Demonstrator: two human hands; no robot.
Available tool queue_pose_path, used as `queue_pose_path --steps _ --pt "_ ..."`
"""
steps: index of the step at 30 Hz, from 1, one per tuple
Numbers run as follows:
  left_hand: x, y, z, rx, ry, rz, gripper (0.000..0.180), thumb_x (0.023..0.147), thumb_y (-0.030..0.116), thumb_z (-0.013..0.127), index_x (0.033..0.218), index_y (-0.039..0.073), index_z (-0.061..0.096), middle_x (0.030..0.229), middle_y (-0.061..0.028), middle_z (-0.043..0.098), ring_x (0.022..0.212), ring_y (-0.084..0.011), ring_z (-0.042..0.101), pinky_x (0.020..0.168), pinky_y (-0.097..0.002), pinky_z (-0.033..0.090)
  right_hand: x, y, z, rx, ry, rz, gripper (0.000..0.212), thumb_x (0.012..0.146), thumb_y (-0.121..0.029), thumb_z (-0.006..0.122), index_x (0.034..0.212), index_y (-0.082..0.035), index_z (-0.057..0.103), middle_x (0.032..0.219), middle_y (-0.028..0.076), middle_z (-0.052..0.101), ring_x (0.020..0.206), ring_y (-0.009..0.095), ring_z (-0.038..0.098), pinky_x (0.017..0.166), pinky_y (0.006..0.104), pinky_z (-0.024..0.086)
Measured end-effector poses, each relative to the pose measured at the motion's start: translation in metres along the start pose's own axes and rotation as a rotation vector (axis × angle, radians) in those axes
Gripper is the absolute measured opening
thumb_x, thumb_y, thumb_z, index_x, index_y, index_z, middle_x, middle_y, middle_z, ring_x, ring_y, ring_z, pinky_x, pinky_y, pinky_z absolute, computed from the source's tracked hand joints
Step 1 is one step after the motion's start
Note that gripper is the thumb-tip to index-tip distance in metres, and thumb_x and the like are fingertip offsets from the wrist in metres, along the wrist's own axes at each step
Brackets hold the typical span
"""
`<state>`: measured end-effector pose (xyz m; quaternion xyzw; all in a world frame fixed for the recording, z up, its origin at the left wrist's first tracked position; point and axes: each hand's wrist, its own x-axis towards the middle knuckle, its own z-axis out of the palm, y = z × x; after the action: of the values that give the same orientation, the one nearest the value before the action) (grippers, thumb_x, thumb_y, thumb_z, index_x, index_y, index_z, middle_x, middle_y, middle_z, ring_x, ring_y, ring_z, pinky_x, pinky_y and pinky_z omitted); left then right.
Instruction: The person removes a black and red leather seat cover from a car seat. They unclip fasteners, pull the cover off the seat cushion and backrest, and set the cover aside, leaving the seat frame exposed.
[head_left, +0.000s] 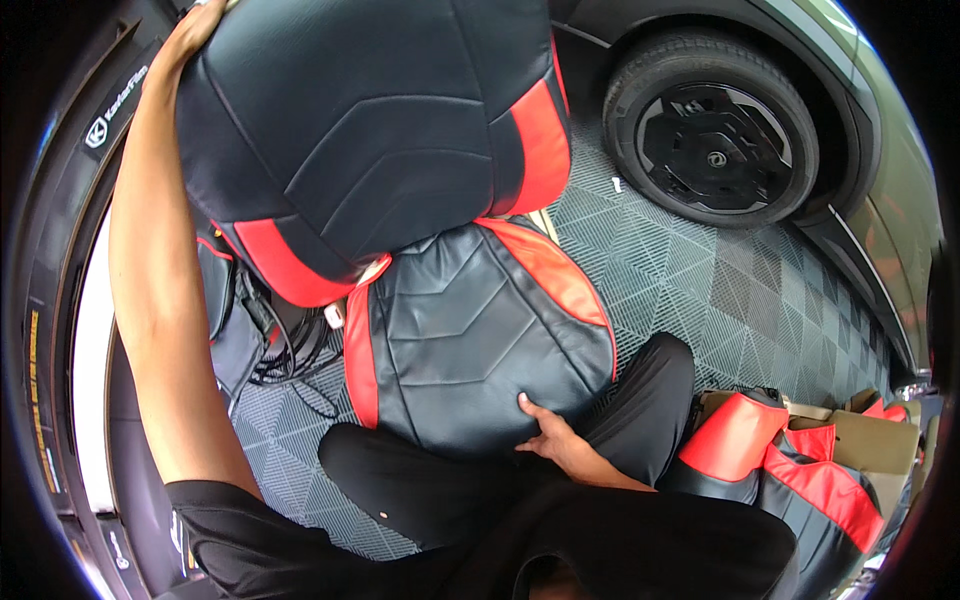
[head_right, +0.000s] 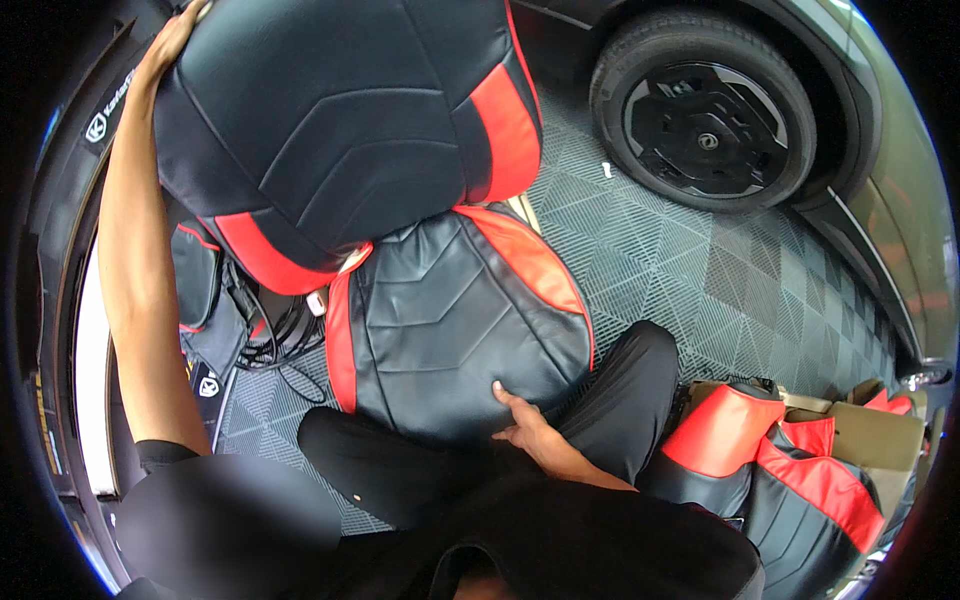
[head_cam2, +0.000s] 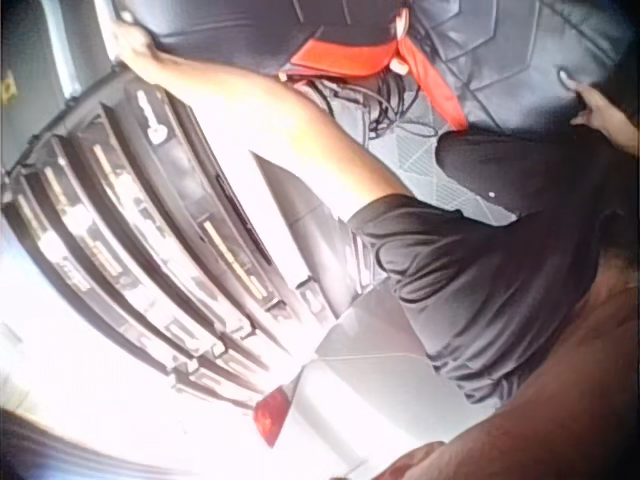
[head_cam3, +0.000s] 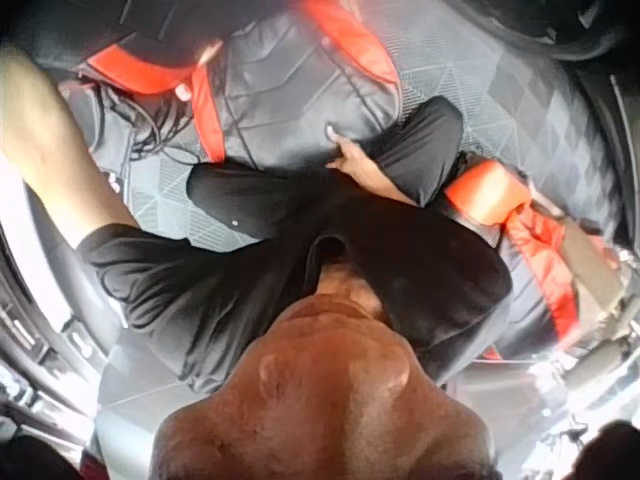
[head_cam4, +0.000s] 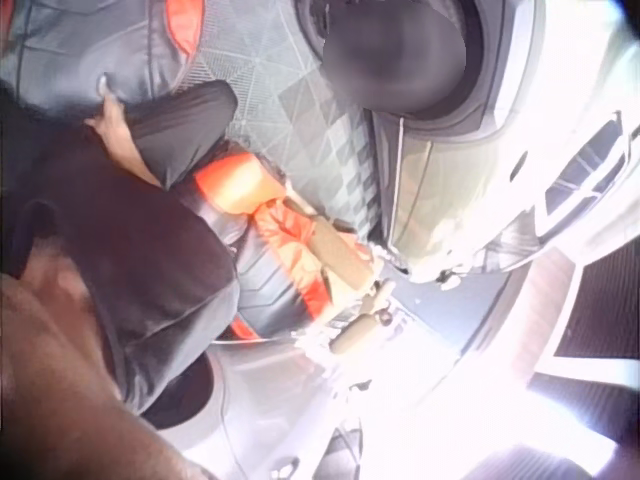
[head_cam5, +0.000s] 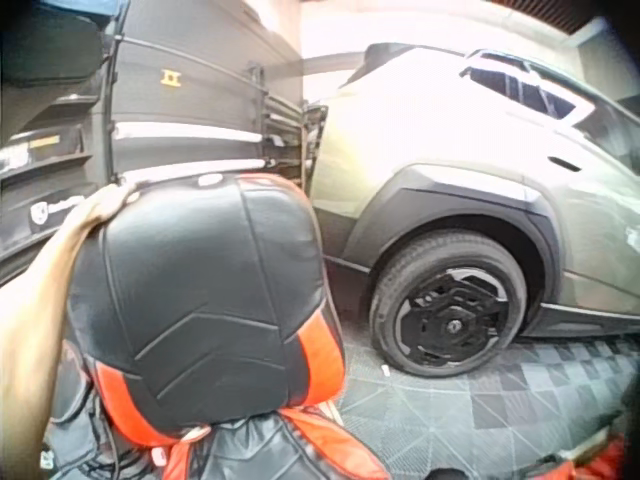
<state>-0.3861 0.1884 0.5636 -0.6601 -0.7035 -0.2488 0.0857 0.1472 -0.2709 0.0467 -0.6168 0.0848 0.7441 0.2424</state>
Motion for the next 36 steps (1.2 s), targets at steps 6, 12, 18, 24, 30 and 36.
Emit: queue_pose_path --steps 6,12,18,24,30,36 --pt "-0.002 0.013 0.013 -0.023 0.041 -0.007 0.09 0.097 0.069 0.034 0.134 -0.008 0.061 0.137 -0.0285 0.063 0.134 -0.0363 0.055 0.114 -0.0408 0.036 0.011 0.008 0.002 0.043 -0.119 -0.082 0.107 0.081 -0.036 0.091 0.154 0.01 0.027 0.159 0.027 0.037 0.145 0.046 0.039 0.113 0.0763 0.029" --pt "-0.012 0.038 -0.022 0.113 0.009 -0.132 0.095 0.091 0.072 0.034 0.137 -0.008 0.06 0.14 -0.0336 0.059 0.138 -0.0438 0.052 0.114 -0.0469 0.037 0.037 0.016 0.008 0.026 -0.207 -0.102 0.109 0.081 -0.035 0.091 0.153 0.013 0.025 0.156 0.028 0.04 0.143 0.042 0.044 0.111 0.0741 0.034" --pt "-0.042 0.055 -0.019 0.101 0.0 -0.176 0.089 0.093 0.068 0.035 0.132 -0.007 0.062 0.135 -0.0343 0.061 0.134 -0.0432 0.055 0.111 -0.0467 0.039 0.061 0.018 0.002 0.016 -0.143 -0.069 0.128 0.078 -0.036 0.093 0.158 0.005 0.001 0.16 0.026 0.035 0.145 0.042 0.041 0.11 0.076 0.034" --pt "-0.047 0.034 -0.024 0.115 0.0 -0.225 0.085 0.095 0.067 0.034 0.129 -0.004 0.066 0.129 -0.034 0.065 0.13 -0.0413 0.059 0.109 -0.0462 0.041 0.052 0.021 0.011 0.041 -0.015 0.005 0.144 0.074 -0.034 0.096 0.158 -0.001 -0.017 0.163 0.023 0.029 0.146 0.042 0.038 0.11 0.0767 0.034" --pt "-0.053 0.062 -0.022 0.225 0.026 -0.28 0.081 0.095 0.065 0.033 0.13 -0.001 0.065 0.131 -0.0329 0.063 0.134 -0.0447 0.055 0.111 -0.0504 0.038 0.038 0.014 0.022 0.111 0.067 0.095 0.108 0.075 -0.029 0.095 0.155 0.003 0.03 0.154 0.023 0.045 0.136 0.045 0.05 0.106 0.0807 0.034" --pt "-0.097 0.12 -0.058 0.123 0.133 -0.322 0.074 0.095 0.06 0.037 0.126 0.0 0.068 0.125 -0.0312 0.067 0.123 -0.0445 0.062 0.105 -0.0488 0.043 0.066 0.01 -0.005 0.098 -0.038 0.105 0.093 0.077 -0.037 0.092 0.152 -0.007 0.045 0.154 0.013 0.049 0.143 0.04 0.043 0.106 0.0795 0.036"
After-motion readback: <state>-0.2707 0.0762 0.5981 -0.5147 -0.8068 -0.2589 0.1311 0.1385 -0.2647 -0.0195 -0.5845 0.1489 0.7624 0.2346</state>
